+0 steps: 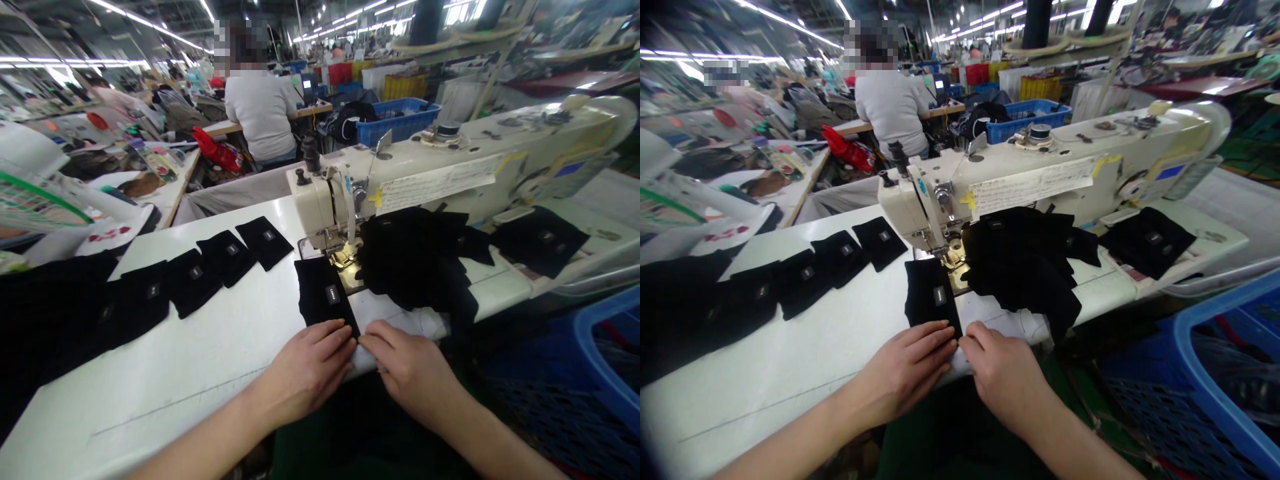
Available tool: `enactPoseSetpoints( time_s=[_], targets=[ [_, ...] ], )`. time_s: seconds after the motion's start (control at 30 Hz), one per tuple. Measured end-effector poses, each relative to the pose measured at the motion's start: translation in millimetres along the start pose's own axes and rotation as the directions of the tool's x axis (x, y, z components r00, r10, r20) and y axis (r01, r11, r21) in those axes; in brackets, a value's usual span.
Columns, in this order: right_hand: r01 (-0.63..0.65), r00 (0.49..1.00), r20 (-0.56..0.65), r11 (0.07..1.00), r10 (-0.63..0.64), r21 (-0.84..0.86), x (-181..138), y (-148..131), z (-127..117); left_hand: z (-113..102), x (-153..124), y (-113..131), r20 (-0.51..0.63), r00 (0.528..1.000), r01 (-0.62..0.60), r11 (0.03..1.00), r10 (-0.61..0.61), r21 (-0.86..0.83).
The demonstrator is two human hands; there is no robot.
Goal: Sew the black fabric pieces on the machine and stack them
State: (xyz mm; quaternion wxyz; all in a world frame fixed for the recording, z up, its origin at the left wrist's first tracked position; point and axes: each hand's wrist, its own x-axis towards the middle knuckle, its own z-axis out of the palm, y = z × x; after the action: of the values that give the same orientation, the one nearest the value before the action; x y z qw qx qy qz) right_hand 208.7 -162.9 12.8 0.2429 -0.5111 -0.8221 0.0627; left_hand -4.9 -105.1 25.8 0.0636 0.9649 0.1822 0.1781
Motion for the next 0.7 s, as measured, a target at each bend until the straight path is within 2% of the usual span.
enactPoseSetpoints(
  time_s=[0.07, 0.13, 0.2, 0.27, 0.37, 0.43, 0.7],
  targets=[
    [0.012, 0.993, -0.12, 0.999, -0.016, -0.035, 9.2, 5.6, -18.2, -0.5, 1.5, -2.8, 0.007, 1.0, 0.003, 1.0, -0.003, -0.006],
    [-0.023, 0.964, -0.267, 0.994, -0.006, -0.106, 22.5, 18.2, -39.0, -0.1, 2.5, -6.7, 0.012, 1.0, 0.01, 1.0, -0.01, -0.007],
    [-0.103, 0.946, -0.322, 0.972, 0.031, -0.211, 39.3, 37.3, -56.5, 0.7, 3.5, -11.2, 0.011, 1.0, 0.018, 1.0, -0.018, -0.003],
    [-0.148, 0.965, -0.254, 0.938, 0.067, -0.314, 57.3, 59.6, -66.3, 1.1, 5.1, -15.6, 0.018, 1.0, 0.022, 1.0, -0.022, 0.002],
    [-0.09, 0.995, -0.078, 0.917, 0.065, -0.39, 80.4, 88.5, -67.3, -0.2, 8.7, -21.1, 0.021, 1.0, 0.02, 1.0, -0.02, 0.002],
    [-0.062, 0.998, -0.015, 0.921, 0.061, -0.384, 90.0, 100.0, -64.3, -1.7, 11.2, -24.2, 0.014, 1.0, 0.012, 1.0, -0.012, 0.003],
    [-0.129, 0.992, -0.044, 0.957, 0.122, -0.261, 92.9, 105.6, -69.2, -0.9, 14.9, -41.2, 0.002, 1.0, 0.018, 1.0, -0.018, -0.004]
  ],
)
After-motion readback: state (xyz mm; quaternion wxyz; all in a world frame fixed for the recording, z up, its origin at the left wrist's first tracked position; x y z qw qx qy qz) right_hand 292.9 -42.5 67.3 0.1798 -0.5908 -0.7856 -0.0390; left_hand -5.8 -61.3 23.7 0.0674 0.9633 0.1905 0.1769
